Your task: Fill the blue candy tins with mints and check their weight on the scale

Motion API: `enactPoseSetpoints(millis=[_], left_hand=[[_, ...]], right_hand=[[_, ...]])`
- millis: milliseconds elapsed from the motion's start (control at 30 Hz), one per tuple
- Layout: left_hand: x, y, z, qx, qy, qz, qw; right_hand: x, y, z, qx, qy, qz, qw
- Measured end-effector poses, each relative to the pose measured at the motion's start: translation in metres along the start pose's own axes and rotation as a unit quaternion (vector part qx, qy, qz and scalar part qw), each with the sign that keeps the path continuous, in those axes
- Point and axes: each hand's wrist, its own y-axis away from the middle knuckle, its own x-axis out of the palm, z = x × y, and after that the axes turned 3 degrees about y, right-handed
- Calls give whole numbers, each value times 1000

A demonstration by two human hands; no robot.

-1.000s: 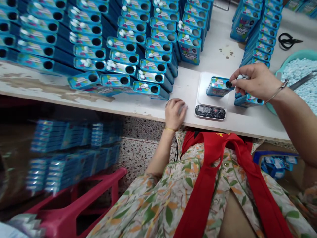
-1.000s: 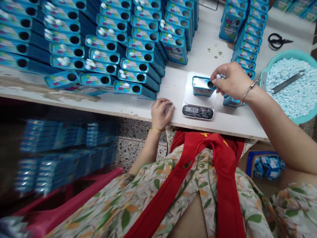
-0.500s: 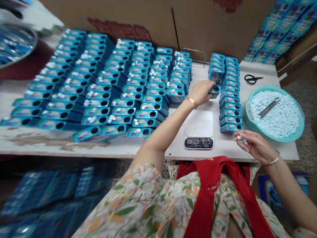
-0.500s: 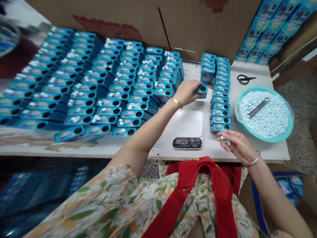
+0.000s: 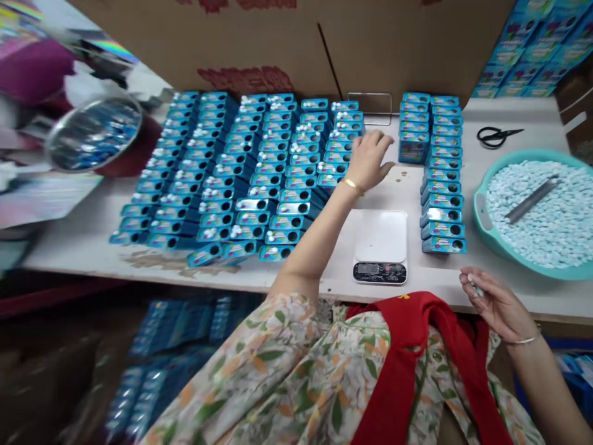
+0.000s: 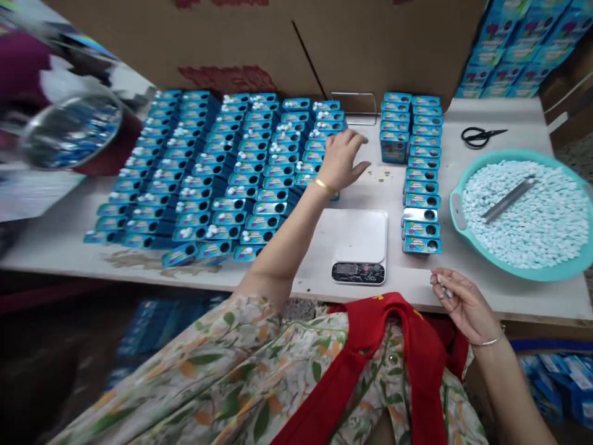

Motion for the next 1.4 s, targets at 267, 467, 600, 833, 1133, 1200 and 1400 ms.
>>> enactPoseSetpoints(millis=[267, 467, 600, 833, 1133, 1200, 1400], left_hand=[[-34, 102, 39, -101, -3, -23, 995], [-67, 104, -9, 0, 17, -2, 1000], [-71, 113, -63, 53, 2, 62, 997], [-43, 116, -100, 84, -3, 166, 983], [-80, 171, -52, -89, 139, -57, 985], [-67, 203, -37, -150, 156, -96, 972], [-2, 285, -16, -260, 195, -94, 941]], right_hand=[[44, -10, -16, 45, 28, 125, 991], [50, -3, -15, 19, 74, 122, 990], [45, 2, -11, -19, 117, 106, 987], [41, 6, -11, -30, 146, 94, 984], [38, 6, -8, -20, 186, 94, 978], [42, 5, -6, -11, 206, 94, 974], [67, 3, 23, -86, 319, 111, 937]])
